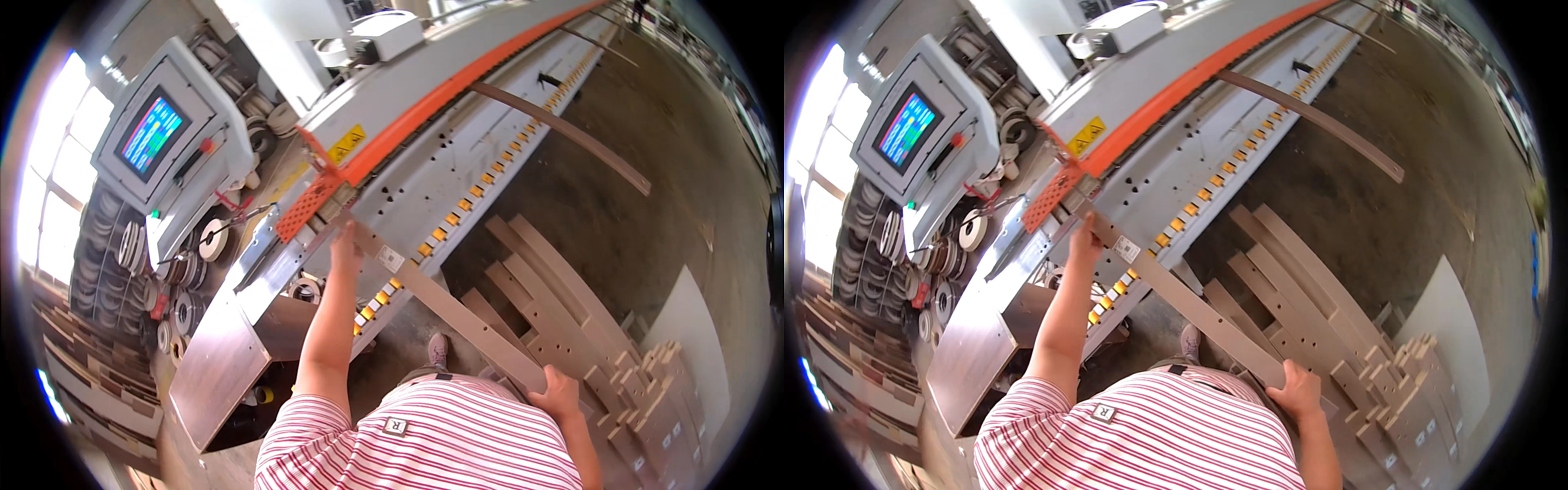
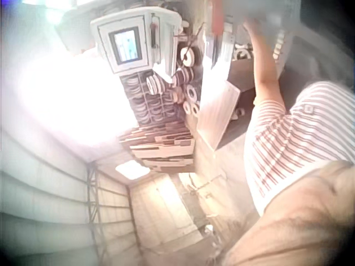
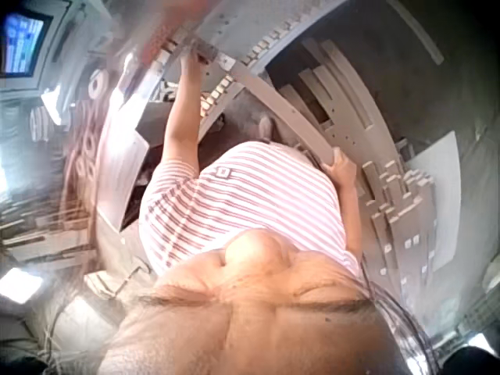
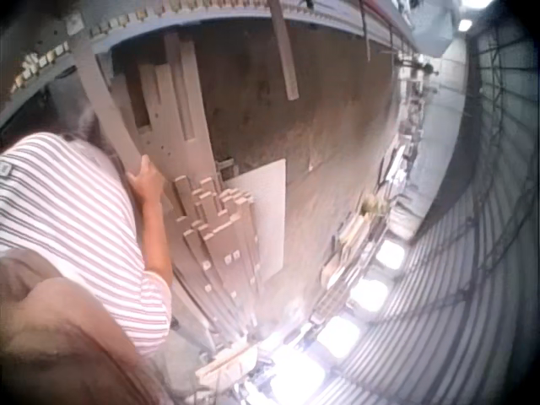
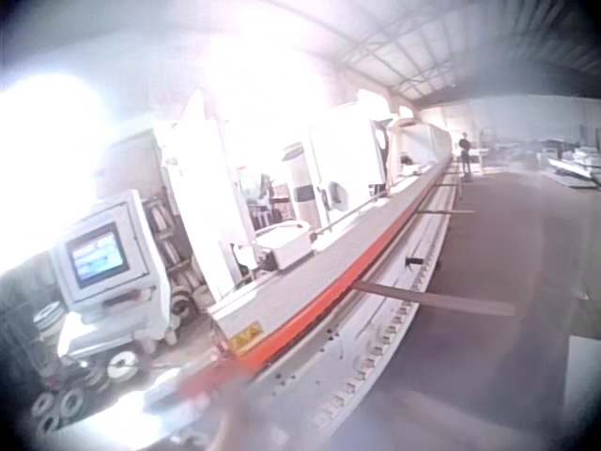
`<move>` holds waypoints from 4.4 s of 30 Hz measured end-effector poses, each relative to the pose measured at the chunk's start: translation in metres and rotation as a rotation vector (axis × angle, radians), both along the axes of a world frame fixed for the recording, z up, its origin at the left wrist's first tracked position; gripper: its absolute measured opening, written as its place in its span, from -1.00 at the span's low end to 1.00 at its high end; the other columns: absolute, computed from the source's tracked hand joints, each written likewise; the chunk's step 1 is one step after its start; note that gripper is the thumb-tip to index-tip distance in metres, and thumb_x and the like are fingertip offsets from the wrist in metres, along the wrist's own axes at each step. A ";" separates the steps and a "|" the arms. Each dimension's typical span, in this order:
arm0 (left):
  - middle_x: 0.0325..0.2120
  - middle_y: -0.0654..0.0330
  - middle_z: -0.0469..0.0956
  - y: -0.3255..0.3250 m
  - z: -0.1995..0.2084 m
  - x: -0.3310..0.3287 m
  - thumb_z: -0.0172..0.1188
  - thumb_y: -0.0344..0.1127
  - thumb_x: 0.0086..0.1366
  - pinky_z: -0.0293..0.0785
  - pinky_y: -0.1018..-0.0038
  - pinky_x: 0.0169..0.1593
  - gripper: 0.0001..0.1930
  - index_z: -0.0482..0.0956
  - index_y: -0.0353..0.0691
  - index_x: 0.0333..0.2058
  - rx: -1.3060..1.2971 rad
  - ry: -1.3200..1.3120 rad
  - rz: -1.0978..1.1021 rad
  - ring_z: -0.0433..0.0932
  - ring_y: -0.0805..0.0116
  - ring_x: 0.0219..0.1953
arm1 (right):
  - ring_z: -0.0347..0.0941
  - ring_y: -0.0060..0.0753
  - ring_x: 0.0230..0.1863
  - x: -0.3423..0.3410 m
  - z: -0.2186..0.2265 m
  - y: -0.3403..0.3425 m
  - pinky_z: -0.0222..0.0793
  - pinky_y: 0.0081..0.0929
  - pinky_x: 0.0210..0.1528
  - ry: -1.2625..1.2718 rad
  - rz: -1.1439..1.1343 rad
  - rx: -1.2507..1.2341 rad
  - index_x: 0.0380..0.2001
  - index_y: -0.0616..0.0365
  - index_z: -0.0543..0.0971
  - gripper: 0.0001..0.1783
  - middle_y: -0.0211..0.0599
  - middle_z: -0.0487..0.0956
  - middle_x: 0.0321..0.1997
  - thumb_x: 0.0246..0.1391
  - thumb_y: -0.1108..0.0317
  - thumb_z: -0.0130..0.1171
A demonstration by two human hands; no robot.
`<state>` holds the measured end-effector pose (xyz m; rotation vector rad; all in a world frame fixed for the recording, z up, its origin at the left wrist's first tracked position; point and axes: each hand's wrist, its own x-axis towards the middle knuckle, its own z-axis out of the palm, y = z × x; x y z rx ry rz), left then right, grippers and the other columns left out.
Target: The person walks through a workshop and operates a control panel on a large machine. They then pick up long wooden planks from a stack and feed them into the machine one by one, repeating the process for several pieces.
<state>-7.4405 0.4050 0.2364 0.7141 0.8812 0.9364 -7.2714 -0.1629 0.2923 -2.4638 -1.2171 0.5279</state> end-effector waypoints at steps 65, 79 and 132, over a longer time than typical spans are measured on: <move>-0.47 0.38 0.37 0.091 -0.063 0.145 0.14 -0.21 0.29 0.37 0.49 -0.33 -0.91 0.42 0.02 -0.32 0.439 0.322 -0.683 0.39 0.53 -0.40 | 0.36 -0.07 0.10 0.081 0.020 0.102 0.28 -0.07 0.10 -0.361 -0.104 0.422 -0.04 0.11 0.45 -0.53 -0.21 0.44 0.01 -0.09 0.38 0.23; -0.24 0.17 0.49 -0.191 -0.005 0.091 0.04 -0.37 0.41 0.40 0.50 -0.12 -0.65 0.27 -0.24 0.12 0.800 0.420 -0.831 0.44 0.44 -0.22 | 0.29 -0.09 0.16 0.038 -0.045 -0.295 0.35 -0.11 0.12 -0.464 -1.189 -0.408 0.02 0.01 0.37 -0.42 -0.27 0.34 0.07 -0.14 0.58 0.22; -0.27 0.00 0.53 0.005 -0.010 0.027 -0.12 -0.01 0.50 0.63 0.09 -0.22 -0.63 0.23 -0.21 0.00 -0.073 -0.092 0.070 0.60 0.11 -0.29 | 0.61 0.11 -0.29 -0.023 0.013 0.149 0.55 -0.08 -0.31 -0.028 0.184 0.140 0.10 0.20 0.38 -0.23 0.07 0.60 -0.21 -0.13 0.05 0.41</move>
